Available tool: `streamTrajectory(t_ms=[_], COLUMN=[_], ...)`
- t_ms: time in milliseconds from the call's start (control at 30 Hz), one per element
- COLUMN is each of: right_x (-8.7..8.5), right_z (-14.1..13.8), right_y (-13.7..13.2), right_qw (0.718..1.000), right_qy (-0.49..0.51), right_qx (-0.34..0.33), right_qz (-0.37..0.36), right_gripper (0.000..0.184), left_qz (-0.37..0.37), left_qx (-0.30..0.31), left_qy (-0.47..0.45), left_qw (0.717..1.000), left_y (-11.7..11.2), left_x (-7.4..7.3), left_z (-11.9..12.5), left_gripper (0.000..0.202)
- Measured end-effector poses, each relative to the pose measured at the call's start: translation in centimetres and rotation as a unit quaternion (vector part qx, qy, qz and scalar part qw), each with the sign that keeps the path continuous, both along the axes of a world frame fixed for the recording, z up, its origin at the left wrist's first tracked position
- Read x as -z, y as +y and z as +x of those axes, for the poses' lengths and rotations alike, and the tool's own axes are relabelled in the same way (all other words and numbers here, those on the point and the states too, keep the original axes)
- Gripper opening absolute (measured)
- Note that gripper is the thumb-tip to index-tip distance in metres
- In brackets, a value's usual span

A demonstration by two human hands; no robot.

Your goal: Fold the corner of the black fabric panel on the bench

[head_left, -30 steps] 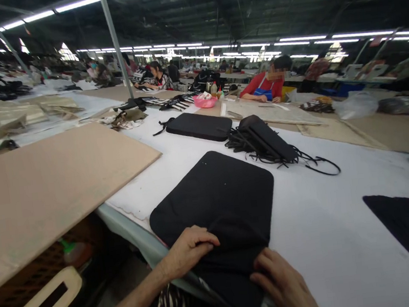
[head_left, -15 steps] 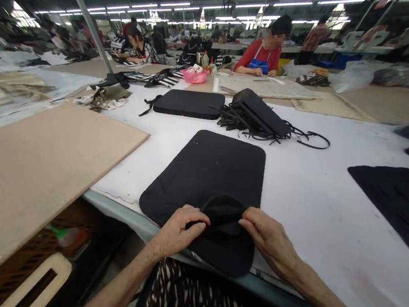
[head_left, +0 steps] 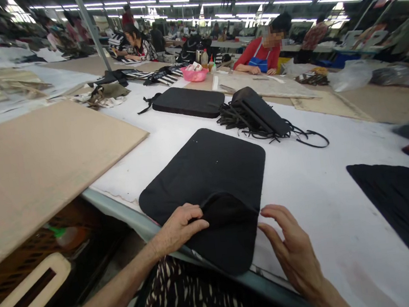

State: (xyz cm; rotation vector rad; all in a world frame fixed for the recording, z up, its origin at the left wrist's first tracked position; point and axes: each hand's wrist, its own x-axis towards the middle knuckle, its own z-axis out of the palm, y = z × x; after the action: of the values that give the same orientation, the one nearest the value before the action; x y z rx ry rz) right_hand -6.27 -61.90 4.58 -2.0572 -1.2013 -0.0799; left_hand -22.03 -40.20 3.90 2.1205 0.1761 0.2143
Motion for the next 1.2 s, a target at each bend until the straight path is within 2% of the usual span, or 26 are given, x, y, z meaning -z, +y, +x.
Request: streamTrajectory(t_ms=[67,133,200,367,567,767,967,1200], right_x=[0.2,0.3,0.3,0.3,0.5,-0.2,-1.1,-1.7], right_z=[-0.4,-1.0,-1.5,-1.7,-1.7,-1.5,-0.8,-0.6], right_y=[-0.9,-1.4,-1.3,-0.3,0.3,0.7,2.0,4.3], right_qw=[0.997,0.985,0.975,0.97,0.969,0.974,0.982,0.986], right_qy=[-0.029,-0.031,-0.013,0.038,0.021,0.003,0.002,-0.004], right_qx=[-0.066,-0.137,-0.166,-0.147,-0.139,-0.146,-0.13,-0.066], right_qz=[-0.031,-0.095,-0.148,-0.188,-0.203,-0.174,-0.134,-0.155], right_gripper=[0.017,0.016,0.021,0.005,0.014,0.022,0.024,0.026], left_qz=[0.004,0.006,0.006,-0.014,-0.047,-0.05,-0.015,0.016], left_qx=[-0.009,-0.024,-0.035,-0.048,-0.057,-0.067,-0.043,0.0], left_qy=[0.002,0.005,0.009,0.017,0.014,0.008,0.019,-0.007], left_qw=[1.0,1.0,0.999,0.999,0.997,0.996,0.999,1.0], left_y=[0.0,-0.1,-0.2,-0.3,-0.4,-0.5,-0.4,-0.2], left_x=[0.1,0.1,0.1,-0.1,-0.2,-0.4,-0.5,-0.5], left_z=[0.0,0.1,0.1,-0.1,-0.1,-0.1,-0.3,-0.4], left_gripper=[0.034,0.035,0.034,0.024,0.014,0.006,0.014,0.029])
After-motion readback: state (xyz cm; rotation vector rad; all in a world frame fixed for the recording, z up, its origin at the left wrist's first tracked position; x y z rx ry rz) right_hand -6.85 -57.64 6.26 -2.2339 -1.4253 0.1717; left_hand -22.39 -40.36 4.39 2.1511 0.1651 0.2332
